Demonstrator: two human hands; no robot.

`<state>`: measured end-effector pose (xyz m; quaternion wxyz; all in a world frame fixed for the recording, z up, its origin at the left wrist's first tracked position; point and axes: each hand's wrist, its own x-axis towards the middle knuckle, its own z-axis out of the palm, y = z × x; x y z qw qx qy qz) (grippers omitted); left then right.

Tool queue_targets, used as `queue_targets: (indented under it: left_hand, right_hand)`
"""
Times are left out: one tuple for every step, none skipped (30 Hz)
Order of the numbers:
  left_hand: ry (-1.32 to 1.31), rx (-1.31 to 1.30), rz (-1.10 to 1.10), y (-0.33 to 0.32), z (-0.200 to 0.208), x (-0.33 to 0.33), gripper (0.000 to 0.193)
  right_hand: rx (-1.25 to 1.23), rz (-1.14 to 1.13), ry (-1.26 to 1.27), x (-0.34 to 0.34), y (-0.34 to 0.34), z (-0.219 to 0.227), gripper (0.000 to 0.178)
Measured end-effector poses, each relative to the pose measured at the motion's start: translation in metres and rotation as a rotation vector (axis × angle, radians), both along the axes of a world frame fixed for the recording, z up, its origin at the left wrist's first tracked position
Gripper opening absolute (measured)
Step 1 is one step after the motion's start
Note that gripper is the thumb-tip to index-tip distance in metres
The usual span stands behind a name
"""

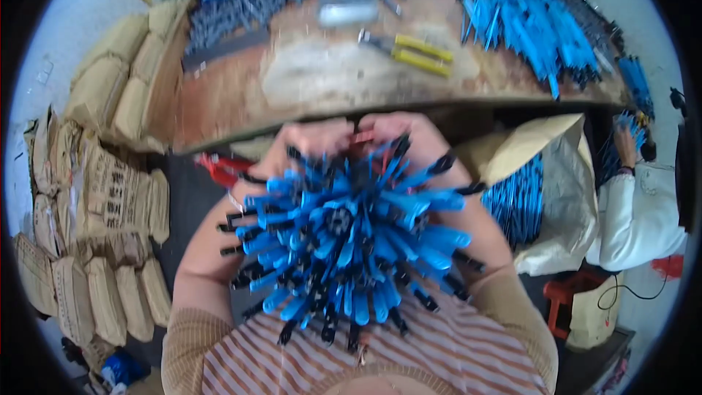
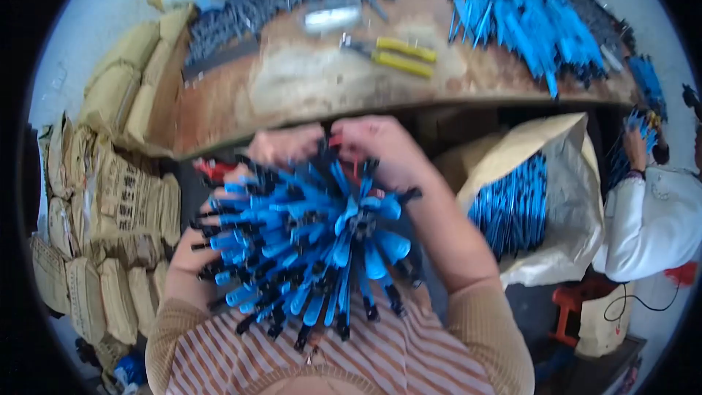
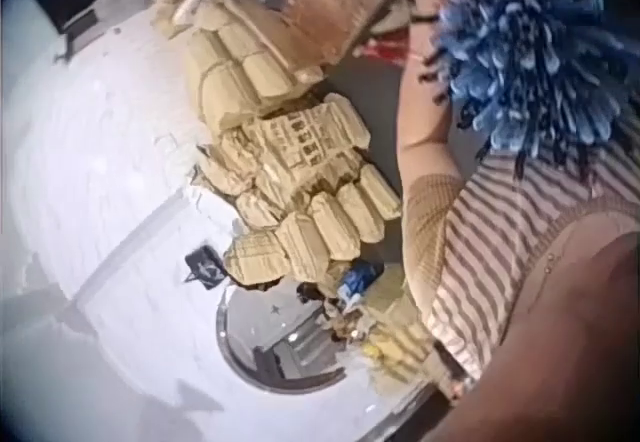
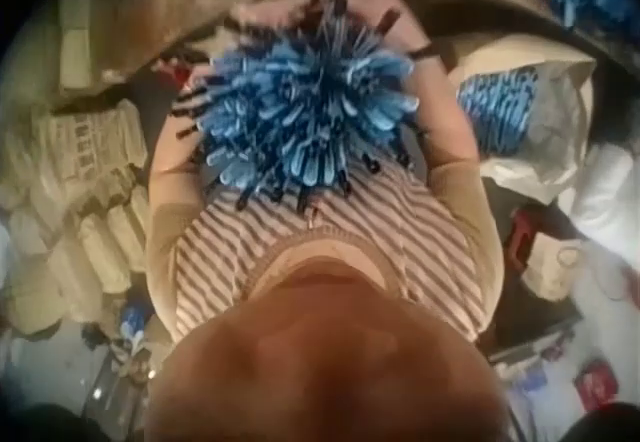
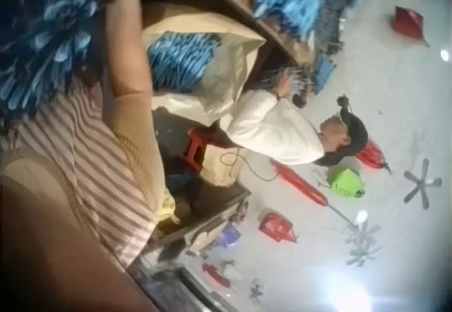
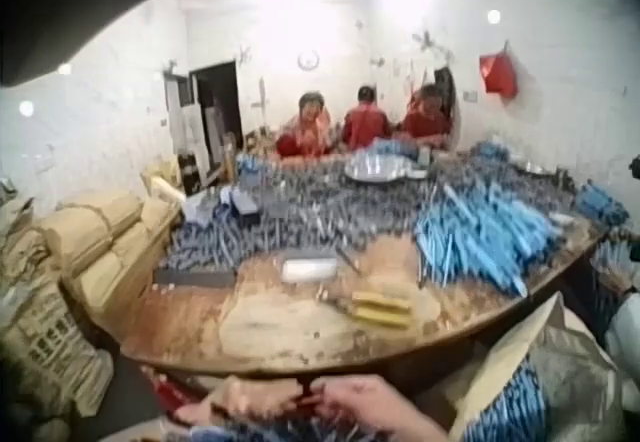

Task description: The person trims plastic ribs using pliers, bundles and ties a set of ribs with a red string, and threads a wire through another group of ribs to attach a plastic hub.

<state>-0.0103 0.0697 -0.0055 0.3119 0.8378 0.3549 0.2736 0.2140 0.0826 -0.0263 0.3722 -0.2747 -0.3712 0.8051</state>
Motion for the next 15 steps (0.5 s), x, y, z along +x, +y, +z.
queue_targets:
  left_hand:
    - [-0.107,-0.036,-0.056,0.000,0.007,-0.005,0.009]
    - [-0.106,-0.088,-0.047,-0.009,0.009,-0.004,0.009]
    - [0.009,0.120,0.014,-0.009,0.016,0.001,0.010]
    - [0.127,0.339,0.068,-0.007,0.020,0.005,0.011]
    - [0.131,0.325,0.068,-0.009,0.023,0.004,0.011]
    - [0.147,0.282,0.087,-0.009,0.025,0.006,0.012]
    - [0.164,0.242,0.106,-0.009,0.026,0.007,0.013]
    - [0.181,0.203,0.126,-0.009,0.026,0.008,0.014]
    - [0.178,0.191,0.115,-0.008,0.022,0.008,0.014]
    - [0.176,0.209,0.094,-0.007,0.018,0.008,0.014]
    - [0.179,0.231,0.090,-0.011,0.019,0.004,0.015]
    - [0.183,0.253,0.088,-0.015,0.020,0.003,0.015]
    - [0.188,0.247,0.100,-0.018,0.022,0.004,0.015]
    - [0.139,0.164,0.116,-0.016,0.021,0.011,0.017]
    - [0.092,0.080,0.132,-0.014,0.021,0.019,0.019]
  right_hand:
    - [-0.010,0.009,-0.043,0.004,-0.003,0.018,0.026]
    - [-0.019,0.020,-0.084,0.010,-0.013,0.036,0.026]
    - [-0.047,0.027,-0.082,0.015,-0.017,0.044,0.026]
    - [-0.003,0.043,-0.142,0.023,-0.016,0.049,0.023]
    - [0.045,0.061,-0.202,0.030,-0.015,0.049,0.021]
    - [0.032,0.046,-0.204,0.042,-0.016,0.044,0.021]
    - [0.100,0.032,-0.091,0.054,-0.015,0.038,0.020]
    - [0.172,0.018,0.020,0.064,-0.014,0.033,0.020]
    - [0.241,0.007,0.132,0.071,-0.016,0.026,0.019]
    - [0.230,-0.003,0.128,0.071,-0.018,0.019,0.019]
    - [0.217,-0.038,0.277,0.062,-0.022,0.016,0.020]
    - [0.202,-0.072,0.427,0.053,-0.026,0.012,0.021]
    - [0.184,-0.105,0.577,0.048,-0.028,0.008,0.022]
    - [0.178,-0.129,0.567,0.052,-0.028,0.002,0.022]
    - [0.106,-0.251,0.695,0.057,-0.021,-0.005,0.023]
